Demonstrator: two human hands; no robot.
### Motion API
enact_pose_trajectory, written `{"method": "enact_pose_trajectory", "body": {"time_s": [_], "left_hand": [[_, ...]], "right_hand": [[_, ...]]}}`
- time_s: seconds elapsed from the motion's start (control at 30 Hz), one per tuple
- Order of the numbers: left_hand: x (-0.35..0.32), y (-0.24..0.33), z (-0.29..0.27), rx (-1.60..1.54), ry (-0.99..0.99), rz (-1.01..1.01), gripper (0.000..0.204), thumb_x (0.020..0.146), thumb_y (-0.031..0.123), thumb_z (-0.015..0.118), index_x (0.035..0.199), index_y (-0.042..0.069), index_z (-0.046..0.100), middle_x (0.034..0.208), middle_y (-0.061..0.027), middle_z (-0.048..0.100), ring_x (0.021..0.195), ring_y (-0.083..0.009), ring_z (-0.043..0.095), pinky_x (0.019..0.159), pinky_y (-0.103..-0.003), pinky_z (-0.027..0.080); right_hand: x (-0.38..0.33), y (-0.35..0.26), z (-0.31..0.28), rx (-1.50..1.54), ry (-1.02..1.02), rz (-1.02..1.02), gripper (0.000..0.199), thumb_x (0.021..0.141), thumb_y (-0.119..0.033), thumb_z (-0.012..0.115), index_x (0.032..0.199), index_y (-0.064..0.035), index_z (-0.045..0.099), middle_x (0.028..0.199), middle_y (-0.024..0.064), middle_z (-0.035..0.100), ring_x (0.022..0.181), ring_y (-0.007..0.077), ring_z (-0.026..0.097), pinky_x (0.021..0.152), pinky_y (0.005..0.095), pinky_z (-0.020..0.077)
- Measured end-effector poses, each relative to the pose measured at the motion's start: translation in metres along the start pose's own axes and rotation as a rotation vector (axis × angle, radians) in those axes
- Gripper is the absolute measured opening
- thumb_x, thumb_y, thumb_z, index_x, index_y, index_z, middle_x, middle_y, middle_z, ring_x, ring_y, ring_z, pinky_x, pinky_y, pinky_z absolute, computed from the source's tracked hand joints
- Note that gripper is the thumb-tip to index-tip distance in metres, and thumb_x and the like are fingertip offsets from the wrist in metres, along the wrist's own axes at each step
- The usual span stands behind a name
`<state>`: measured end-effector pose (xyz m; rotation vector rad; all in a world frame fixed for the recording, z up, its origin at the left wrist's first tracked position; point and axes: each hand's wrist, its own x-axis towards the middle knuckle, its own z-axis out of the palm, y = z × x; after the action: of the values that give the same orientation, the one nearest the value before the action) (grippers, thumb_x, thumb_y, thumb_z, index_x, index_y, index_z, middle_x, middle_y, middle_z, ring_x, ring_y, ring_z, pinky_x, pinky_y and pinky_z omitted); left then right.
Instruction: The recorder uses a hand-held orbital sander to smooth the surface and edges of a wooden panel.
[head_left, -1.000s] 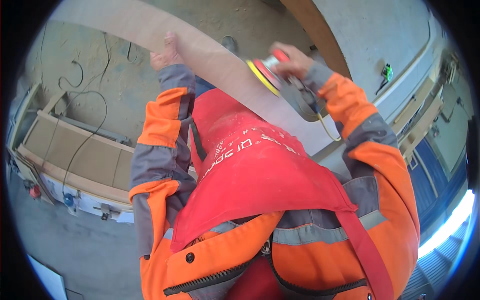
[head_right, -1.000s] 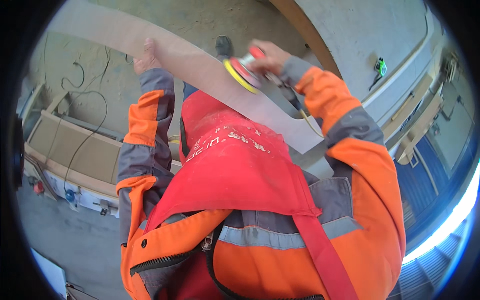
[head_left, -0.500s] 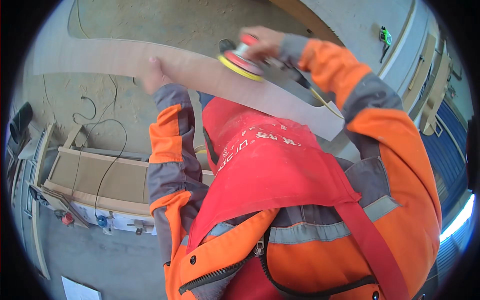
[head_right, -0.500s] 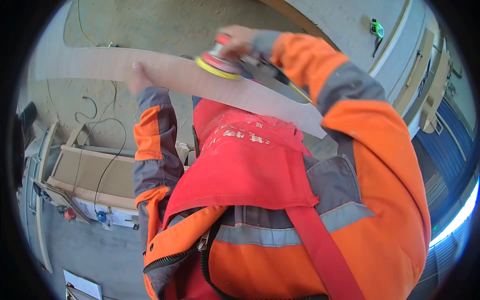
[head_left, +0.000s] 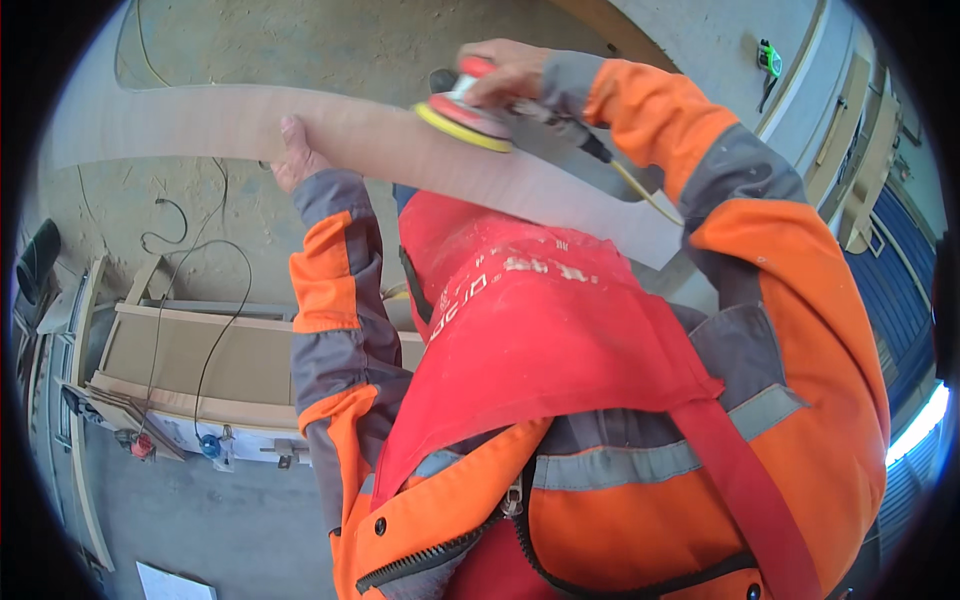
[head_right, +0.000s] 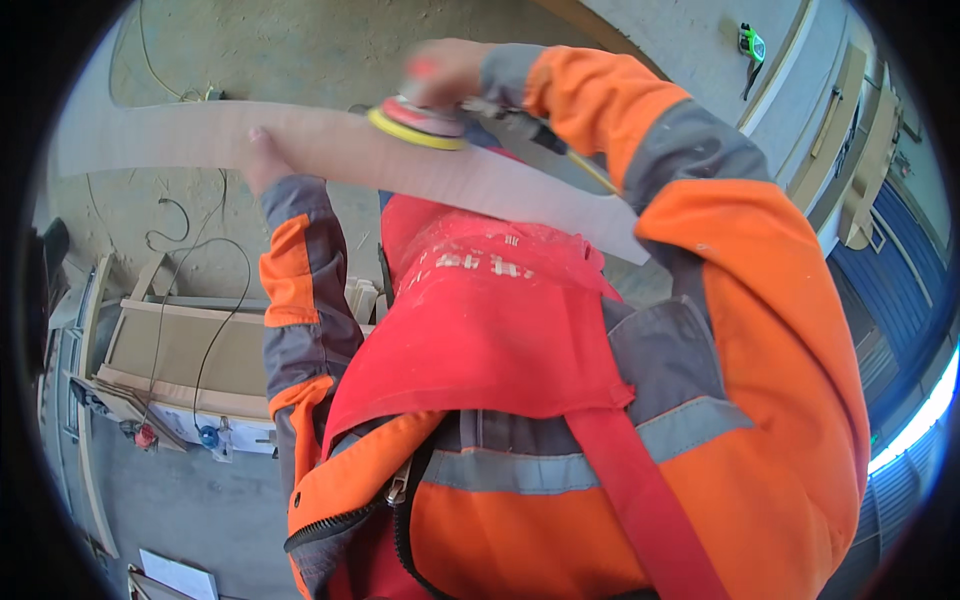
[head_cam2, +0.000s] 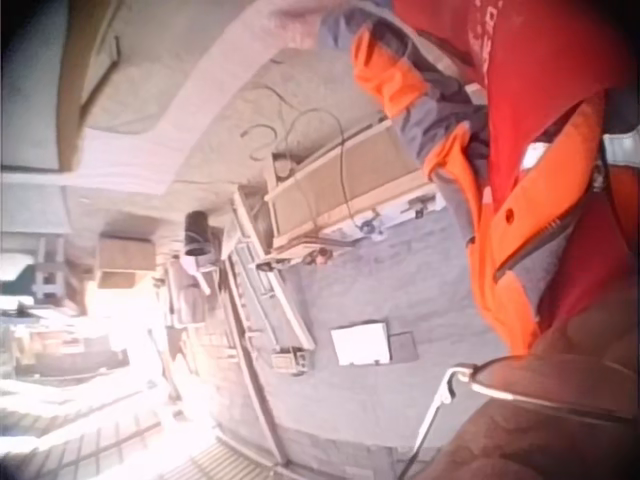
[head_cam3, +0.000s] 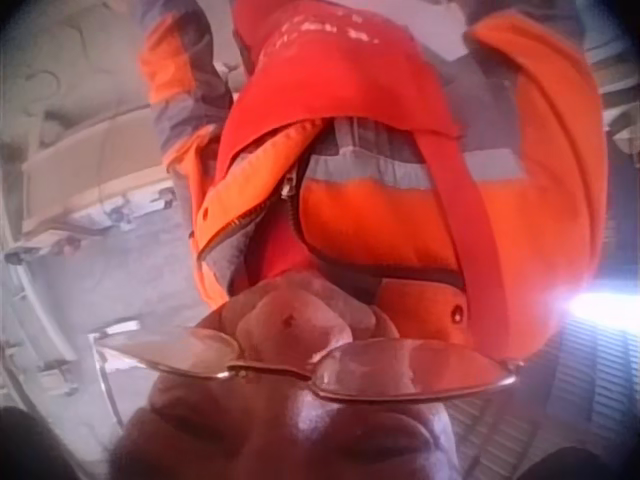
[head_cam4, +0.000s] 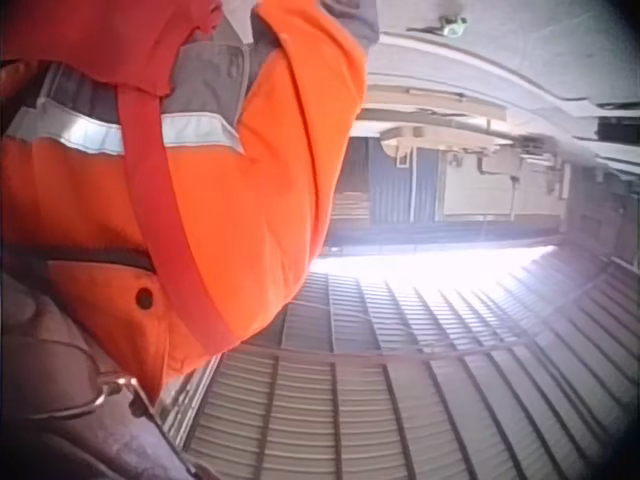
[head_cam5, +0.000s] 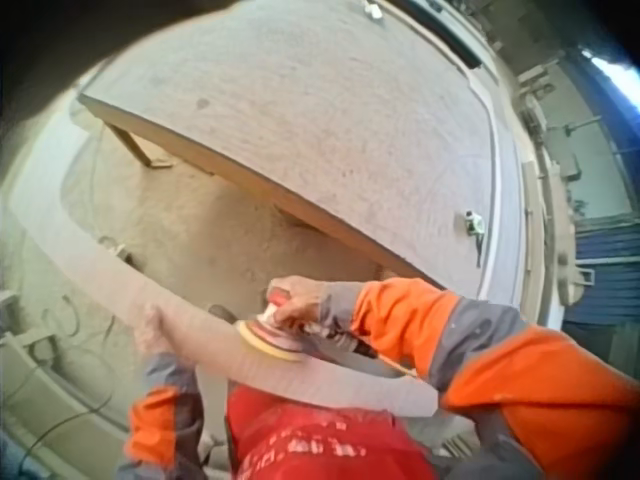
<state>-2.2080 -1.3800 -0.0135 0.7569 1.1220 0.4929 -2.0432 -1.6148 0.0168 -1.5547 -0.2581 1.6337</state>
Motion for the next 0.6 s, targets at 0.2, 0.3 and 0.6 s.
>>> {"method": "enact_pose_trajectory", "body": {"time_s": [0.2,0.3,0.6], "left_hand": [[0.000,0.002,0.007,0.042,0.085,0.006,0.042,0.083,0.022,0.070,0.115,0.003,0.051,0.096,-0.0120,0.062,0.076,-0.0237,0.062,0.065,-0.039,0.054],[0.005,0.002,0.008,0.066,0.104,0.011,0.041,0.083,0.021,0.070,0.116,0.003,0.051,0.097,-0.0118,0.062,0.077,-0.0237,0.063,0.065,-0.039,0.054],[0.014,-0.006,-0.007,0.094,-0.005,0.051,0.047,0.086,0.033,0.065,0.117,0.002,0.048,0.103,-0.0162,0.060,0.083,-0.0302,0.063,0.068,-0.045,0.054]], "right_hand": [[-0.077,0.075,-0.015,0.026,0.077,0.248,0.031,0.069,-0.017,0.076,0.088,-0.0065,0.054,0.076,0.0045,0.056,0.066,0.0123,0.055,0.055,0.0299,0.0468],[-0.041,0.043,-0.014,-0.036,-0.003,0.072,0.031,0.069,-0.017,0.077,0.088,-0.0065,0.054,0.076,0.0047,0.056,0.067,0.0126,0.054,0.056,0.0301,0.0473],[-0.033,0.032,-0.010,-0.104,0.039,0.062,0.034,0.068,-0.021,0.075,0.089,-0.0061,0.054,0.076,0.0050,0.055,0.067,0.0123,0.053,0.055,0.0306,0.0445]]}}
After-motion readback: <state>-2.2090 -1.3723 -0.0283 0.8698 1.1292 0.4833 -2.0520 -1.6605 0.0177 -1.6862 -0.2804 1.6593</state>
